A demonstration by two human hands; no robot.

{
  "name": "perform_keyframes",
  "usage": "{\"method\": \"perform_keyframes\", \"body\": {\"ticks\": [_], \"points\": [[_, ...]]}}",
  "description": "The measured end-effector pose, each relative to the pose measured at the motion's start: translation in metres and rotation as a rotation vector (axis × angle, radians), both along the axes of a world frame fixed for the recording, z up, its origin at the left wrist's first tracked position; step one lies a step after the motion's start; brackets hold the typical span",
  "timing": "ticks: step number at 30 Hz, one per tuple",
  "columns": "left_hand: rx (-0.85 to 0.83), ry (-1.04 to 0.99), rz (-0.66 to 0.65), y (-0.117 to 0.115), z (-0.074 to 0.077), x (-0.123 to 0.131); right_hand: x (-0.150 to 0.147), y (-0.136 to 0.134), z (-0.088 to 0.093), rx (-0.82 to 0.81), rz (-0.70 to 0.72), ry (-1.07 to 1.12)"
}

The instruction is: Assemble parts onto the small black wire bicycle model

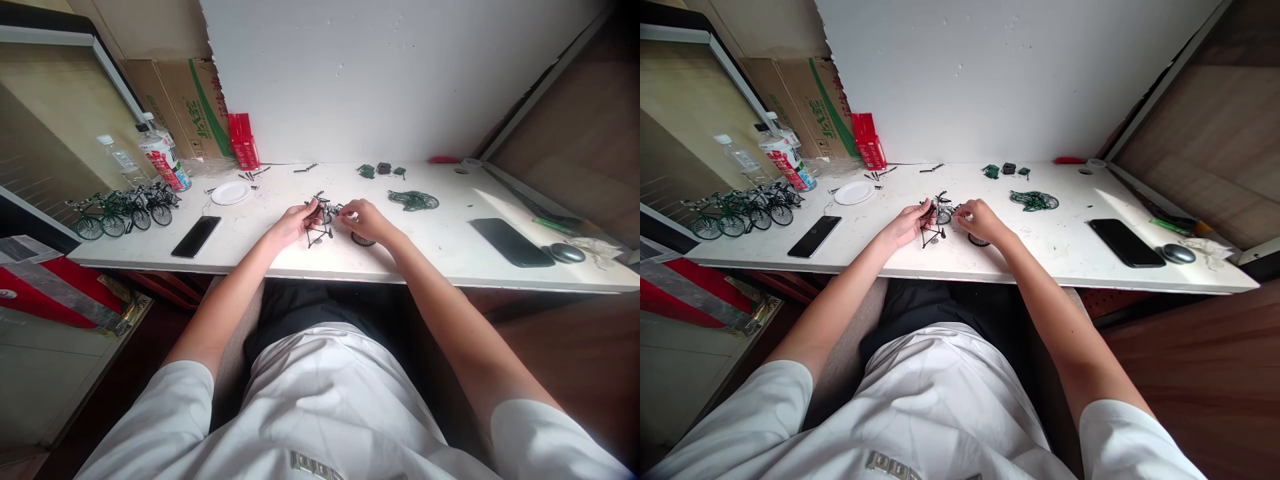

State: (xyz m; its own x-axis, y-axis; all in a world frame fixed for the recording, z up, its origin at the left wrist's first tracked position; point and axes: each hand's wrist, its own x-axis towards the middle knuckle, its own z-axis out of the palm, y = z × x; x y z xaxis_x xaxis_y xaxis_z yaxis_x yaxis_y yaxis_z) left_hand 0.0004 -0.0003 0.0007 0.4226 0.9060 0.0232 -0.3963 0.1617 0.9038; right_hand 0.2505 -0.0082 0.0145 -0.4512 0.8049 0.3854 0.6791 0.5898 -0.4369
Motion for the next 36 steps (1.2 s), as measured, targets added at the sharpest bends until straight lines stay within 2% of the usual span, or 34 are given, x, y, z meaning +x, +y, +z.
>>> {"method": "perform_keyframes", "body": {"ticks": [2,4,8,10,14,19,22,24,28,31,33,36], "points": [[0.000,0.002,0.004,0.001,-0.001,0.000,-0.002,0.000,0.001,0.014,-0.008,-0.004],[0.011,0.003,0.002,0.001,-0.002,0.000,0.003,-0.003,0.007,-0.045,-0.004,-0.035],[0.025,0.022,0.009,0.000,-0.002,0.000,0.025,-0.009,0.026,-0.372,-0.032,-0.110],[0.029,0.026,0.007,0.000,-0.002,0.000,0.036,-0.010,0.032,-0.459,-0.032,-0.189],[0.024,0.027,-0.009,0.001,-0.003,-0.001,0.044,-0.008,0.031,-0.512,-0.117,-0.293],[0.055,0.041,-0.019,0.000,-0.003,-0.001,0.039,-0.008,0.031,-0.569,-0.146,-0.343],[0.121,0.094,0.024,-0.001,-0.001,-0.001,0.038,-0.013,0.037,-0.546,-0.131,-0.327],[0.193,0.151,0.081,-0.002,0.001,0.000,0.037,-0.016,0.042,-0.502,-0.092,-0.228],[0.358,0.288,0.226,-0.006,0.009,0.005,0.031,-0.023,0.052,-0.218,-0.080,0.200],[0.485,0.392,0.261,-0.016,0.017,0.011,0.019,-0.030,0.060,-0.025,-0.069,0.482],[0.545,0.452,0.262,-0.025,0.020,0.017,0.010,-0.037,0.064,0.038,-0.034,0.556],[0.675,0.535,0.311,-0.037,0.023,0.023,-0.004,-0.048,0.067,0.106,0.025,0.553]]}}
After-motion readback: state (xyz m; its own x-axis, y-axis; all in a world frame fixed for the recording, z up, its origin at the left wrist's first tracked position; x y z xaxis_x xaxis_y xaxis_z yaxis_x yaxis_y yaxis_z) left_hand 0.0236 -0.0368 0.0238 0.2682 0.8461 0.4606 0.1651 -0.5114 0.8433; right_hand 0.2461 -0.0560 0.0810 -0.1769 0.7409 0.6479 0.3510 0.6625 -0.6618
